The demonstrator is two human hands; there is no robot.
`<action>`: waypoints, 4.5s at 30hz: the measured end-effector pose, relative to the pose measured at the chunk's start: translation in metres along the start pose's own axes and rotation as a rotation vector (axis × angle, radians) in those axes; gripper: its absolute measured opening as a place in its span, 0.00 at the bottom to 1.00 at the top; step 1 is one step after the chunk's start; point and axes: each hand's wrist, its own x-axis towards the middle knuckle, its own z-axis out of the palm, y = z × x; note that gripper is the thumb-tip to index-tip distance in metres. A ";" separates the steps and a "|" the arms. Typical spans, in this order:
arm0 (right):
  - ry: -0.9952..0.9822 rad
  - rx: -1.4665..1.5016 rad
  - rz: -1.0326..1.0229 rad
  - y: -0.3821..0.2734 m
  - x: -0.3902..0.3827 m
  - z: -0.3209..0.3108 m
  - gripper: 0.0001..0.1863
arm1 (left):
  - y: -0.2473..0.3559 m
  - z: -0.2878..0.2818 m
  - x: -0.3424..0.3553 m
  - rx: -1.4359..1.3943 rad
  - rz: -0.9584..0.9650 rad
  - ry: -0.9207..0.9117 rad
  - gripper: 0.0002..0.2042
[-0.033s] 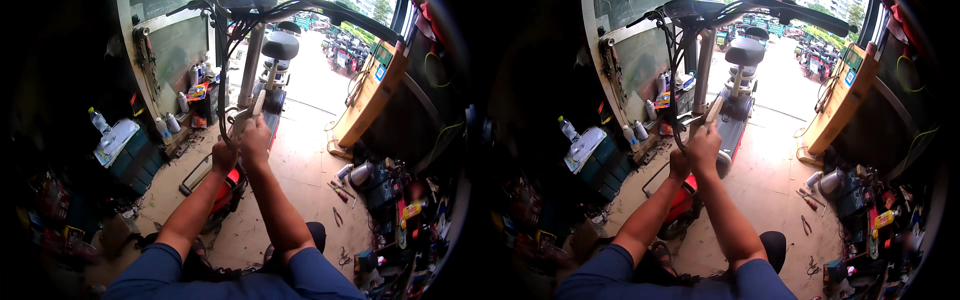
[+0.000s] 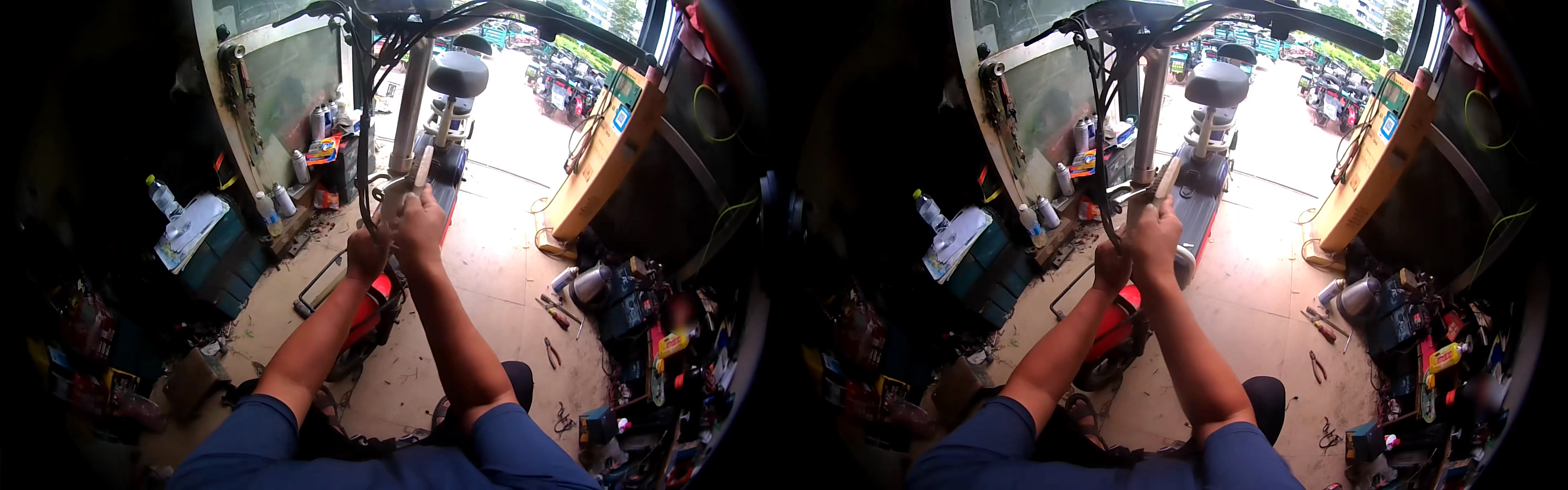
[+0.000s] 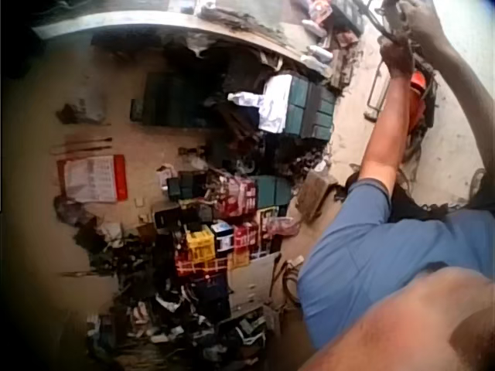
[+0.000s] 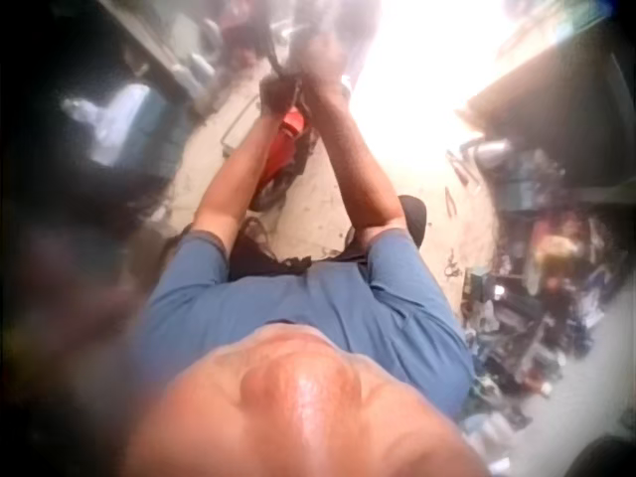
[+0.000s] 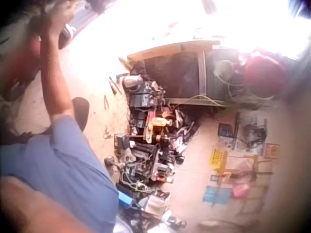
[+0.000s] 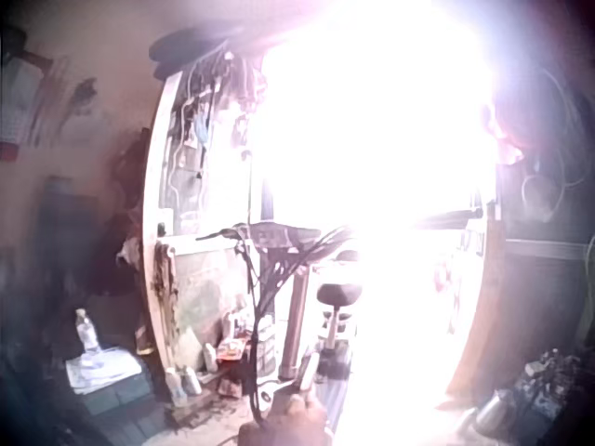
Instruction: The person cleans the front fork of a motorcycle with a wooden-handled brush and then uses an L-key to tighten or adjust a bolt on the front assembly.
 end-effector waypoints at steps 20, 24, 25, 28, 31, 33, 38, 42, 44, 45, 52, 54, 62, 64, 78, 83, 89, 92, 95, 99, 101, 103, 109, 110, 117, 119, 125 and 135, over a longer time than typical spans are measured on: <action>-0.920 0.326 0.513 -0.016 0.125 -0.109 0.31 | -0.017 0.000 -0.004 0.180 -0.059 -0.015 0.19; -0.962 0.319 0.528 -0.012 0.093 -0.146 0.36 | -0.018 -0.015 -0.008 0.137 -0.061 0.031 0.21; -1.016 0.316 0.508 -0.017 0.102 -0.141 0.36 | -0.028 -0.012 -0.007 0.173 -0.043 0.043 0.22; -1.042 0.281 0.462 -0.013 0.140 -0.113 0.34 | -0.026 -0.002 -0.008 0.195 -0.041 0.015 0.22; -0.976 0.322 0.456 -0.005 0.147 -0.098 0.32 | -0.017 0.004 -0.004 0.180 -0.067 -0.004 0.21; -0.893 0.348 0.380 0.002 0.101 -0.113 0.33 | -0.010 -0.006 -0.006 0.185 -0.038 0.010 0.20; -0.680 0.144 0.380 -0.026 0.015 -0.236 0.37 | 0.004 -0.001 0.008 0.243 0.113 0.164 0.15; -0.440 0.274 0.429 -0.014 -0.019 -0.273 0.33 | 0.000 -0.015 0.036 -0.268 -0.050 0.016 0.20; -0.369 0.248 0.436 -0.010 -0.035 -0.279 0.33 | 0.011 -0.019 0.049 -0.420 -0.125 -0.135 0.19; -0.354 0.230 0.448 -0.011 -0.040 -0.280 0.32 | 0.004 -0.013 0.055 -0.424 -0.096 -0.174 0.19; -0.329 0.144 0.437 -0.016 -0.059 -0.278 0.32 | 0.011 0.011 0.083 0.003 -0.067 -0.077 0.26; -0.287 0.096 0.387 -0.016 -0.057 -0.278 0.32 | 0.014 0.018 0.081 0.299 0.039 0.052 0.28; 0.044 -0.085 0.313 0.020 -0.042 -0.317 0.14 | 0.019 -0.015 0.029 0.335 -0.128 -0.401 0.47; 0.097 -0.068 0.377 0.035 -0.039 -0.339 0.12 | 0.028 -0.036 0.017 0.541 -0.145 -0.460 0.48; 0.342 0.151 0.546 0.054 -0.039 -0.398 0.10 | 0.041 -0.143 -0.118 0.839 0.243 -1.012 0.18; 0.336 0.145 0.536 0.055 -0.039 -0.402 0.08 | 0.057 -0.082 -0.142 0.831 0.273 -0.923 0.25; 0.328 0.107 0.622 0.070 -0.044 -0.436 0.08 | 0.051 -0.096 -0.135 0.740 0.321 -0.902 0.24; 0.392 -0.056 0.652 0.087 -0.068 -0.461 0.12 | 0.047 -0.109 -0.131 0.661 0.354 -0.889 0.22; 0.320 -0.437 0.500 0.169 -0.132 -0.522 0.10 | 0.051 -0.119 -0.128 0.643 0.323 -0.898 0.22; 0.234 -1.083 0.640 0.288 -0.262 -0.591 0.13 | 0.042 -0.111 -0.124 0.600 0.345 -0.900 0.18; 0.203 -1.062 0.760 0.290 -0.281 -0.573 0.13 | 0.048 -0.120 -0.127 0.600 0.327 -0.866 0.16; 0.205 -1.011 0.822 0.287 -0.287 -0.565 0.13 | 0.050 -0.130 -0.130 0.599 0.303 -0.833 0.15; 0.359 -0.546 0.890 0.249 -0.264 -0.565 0.14 | 0.056 -0.119 -0.143 0.623 0.313 -0.683 0.18; 0.432 -0.399 0.881 0.235 -0.260 -0.571 0.15 | 0.060 -0.100 -0.140 0.636 0.327 -0.676 0.18; 0.191 -0.096 0.350 -0.004 -0.154 -0.380 0.17 | 0.062 -0.091 -0.137 0.784 0.151 -0.807 0.23; 0.051 -0.073 0.369 -0.014 -0.163 -0.329 0.22 | 0.060 -0.108 -0.119 0.666 0.142 -0.880 0.22; -0.026 0.280 0.601 0.059 -0.225 -0.194 0.36 | 0.026 -0.163 -0.101 0.481 -0.153 -0.829 0.23; -0.061 0.170 0.390 0.133 -0.195 -0.117 0.33 | 0.058 -0.049 -0.082 0.884 -0.182 -0.518 0.32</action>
